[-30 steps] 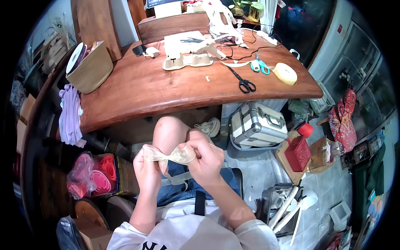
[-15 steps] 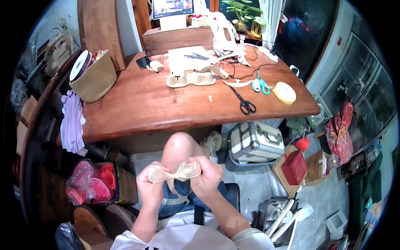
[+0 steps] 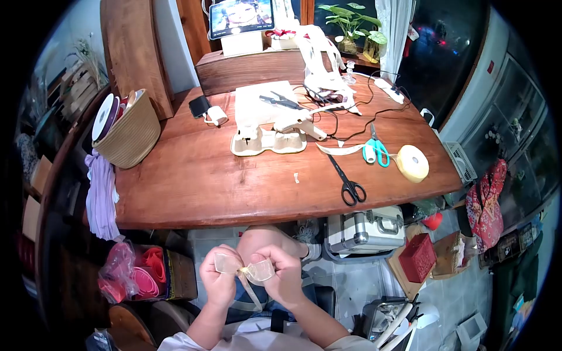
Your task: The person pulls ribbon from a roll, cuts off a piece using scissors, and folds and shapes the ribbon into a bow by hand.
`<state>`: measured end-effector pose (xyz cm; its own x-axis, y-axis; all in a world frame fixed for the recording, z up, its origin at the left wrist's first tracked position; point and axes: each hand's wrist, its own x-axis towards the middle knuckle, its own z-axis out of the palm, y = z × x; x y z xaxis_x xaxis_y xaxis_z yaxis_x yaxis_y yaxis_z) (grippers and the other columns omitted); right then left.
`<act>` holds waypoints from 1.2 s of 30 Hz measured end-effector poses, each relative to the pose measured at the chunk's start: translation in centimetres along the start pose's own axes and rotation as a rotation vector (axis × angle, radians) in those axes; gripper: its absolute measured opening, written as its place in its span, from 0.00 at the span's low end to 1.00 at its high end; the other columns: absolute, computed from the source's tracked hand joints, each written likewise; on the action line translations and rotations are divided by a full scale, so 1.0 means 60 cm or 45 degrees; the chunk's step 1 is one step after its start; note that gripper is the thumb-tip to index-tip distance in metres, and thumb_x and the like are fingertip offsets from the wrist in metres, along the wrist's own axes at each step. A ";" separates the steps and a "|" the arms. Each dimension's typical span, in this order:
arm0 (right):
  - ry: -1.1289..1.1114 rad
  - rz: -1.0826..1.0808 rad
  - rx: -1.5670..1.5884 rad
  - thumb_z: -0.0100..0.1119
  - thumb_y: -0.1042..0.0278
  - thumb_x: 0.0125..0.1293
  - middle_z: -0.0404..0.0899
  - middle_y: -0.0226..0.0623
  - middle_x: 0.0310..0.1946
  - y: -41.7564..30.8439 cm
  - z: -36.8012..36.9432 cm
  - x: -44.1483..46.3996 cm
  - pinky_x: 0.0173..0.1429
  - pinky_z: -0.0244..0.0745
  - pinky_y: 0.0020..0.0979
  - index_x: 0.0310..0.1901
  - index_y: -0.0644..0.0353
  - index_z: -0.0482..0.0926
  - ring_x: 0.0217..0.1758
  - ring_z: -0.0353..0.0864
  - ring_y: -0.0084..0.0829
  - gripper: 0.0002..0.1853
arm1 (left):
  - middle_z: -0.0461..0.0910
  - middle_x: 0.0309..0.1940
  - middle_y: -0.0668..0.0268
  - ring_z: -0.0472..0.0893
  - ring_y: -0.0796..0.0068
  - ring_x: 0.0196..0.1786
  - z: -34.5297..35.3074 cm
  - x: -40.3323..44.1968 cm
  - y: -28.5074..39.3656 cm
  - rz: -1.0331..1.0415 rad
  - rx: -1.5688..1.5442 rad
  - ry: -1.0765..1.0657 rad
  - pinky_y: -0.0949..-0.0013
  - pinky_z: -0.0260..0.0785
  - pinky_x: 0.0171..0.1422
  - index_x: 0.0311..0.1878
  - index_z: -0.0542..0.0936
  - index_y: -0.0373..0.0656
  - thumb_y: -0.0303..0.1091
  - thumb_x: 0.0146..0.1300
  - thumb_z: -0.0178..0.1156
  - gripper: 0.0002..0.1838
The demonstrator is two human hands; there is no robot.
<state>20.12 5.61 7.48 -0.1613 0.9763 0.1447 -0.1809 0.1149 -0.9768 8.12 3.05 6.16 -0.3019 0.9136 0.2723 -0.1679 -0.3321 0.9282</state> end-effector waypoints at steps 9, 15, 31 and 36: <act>0.052 0.011 0.342 0.55 0.66 0.61 0.75 0.30 0.22 0.001 0.005 0.026 0.27 0.64 0.17 0.30 0.64 0.74 0.22 0.71 0.16 0.10 | 0.71 0.21 0.65 0.68 0.80 0.23 0.003 0.013 0.011 -0.162 -0.037 0.050 0.79 0.59 0.28 0.24 0.71 0.37 0.25 0.55 0.56 0.07; -0.399 -0.247 0.158 0.55 0.69 0.61 0.76 0.31 0.20 -0.047 0.001 0.004 0.26 0.63 0.17 0.33 0.66 0.75 0.22 0.69 0.13 0.08 | 0.74 0.20 0.62 0.72 0.77 0.21 -0.001 0.018 0.110 0.403 0.305 -0.184 0.78 0.61 0.25 0.27 0.75 0.36 0.29 0.50 0.66 0.09; 0.126 -0.550 0.026 0.57 0.68 0.60 0.76 0.32 0.17 -0.048 0.067 0.066 0.26 0.68 0.20 0.26 0.67 0.74 0.20 0.72 0.18 0.11 | 0.74 0.22 0.64 0.71 0.82 0.24 -0.030 0.084 0.105 0.096 0.040 -0.029 0.80 0.60 0.27 0.24 0.74 0.36 0.32 0.60 0.54 0.12; 0.313 -0.448 -0.052 0.58 0.71 0.58 0.75 0.32 0.15 -0.005 0.058 0.089 0.24 0.67 0.20 0.25 0.67 0.76 0.18 0.71 0.17 0.09 | 0.66 0.13 0.69 0.61 0.84 0.16 -0.020 0.099 0.051 -0.234 -0.294 0.152 0.79 0.52 0.20 0.17 0.68 0.39 0.40 0.67 0.45 0.22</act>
<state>15.95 10.13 9.12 0.1402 0.8904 0.4331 -0.1442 0.4511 -0.8807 4.71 7.17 10.28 -0.3522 0.9339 0.0611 -0.4343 -0.2209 0.8733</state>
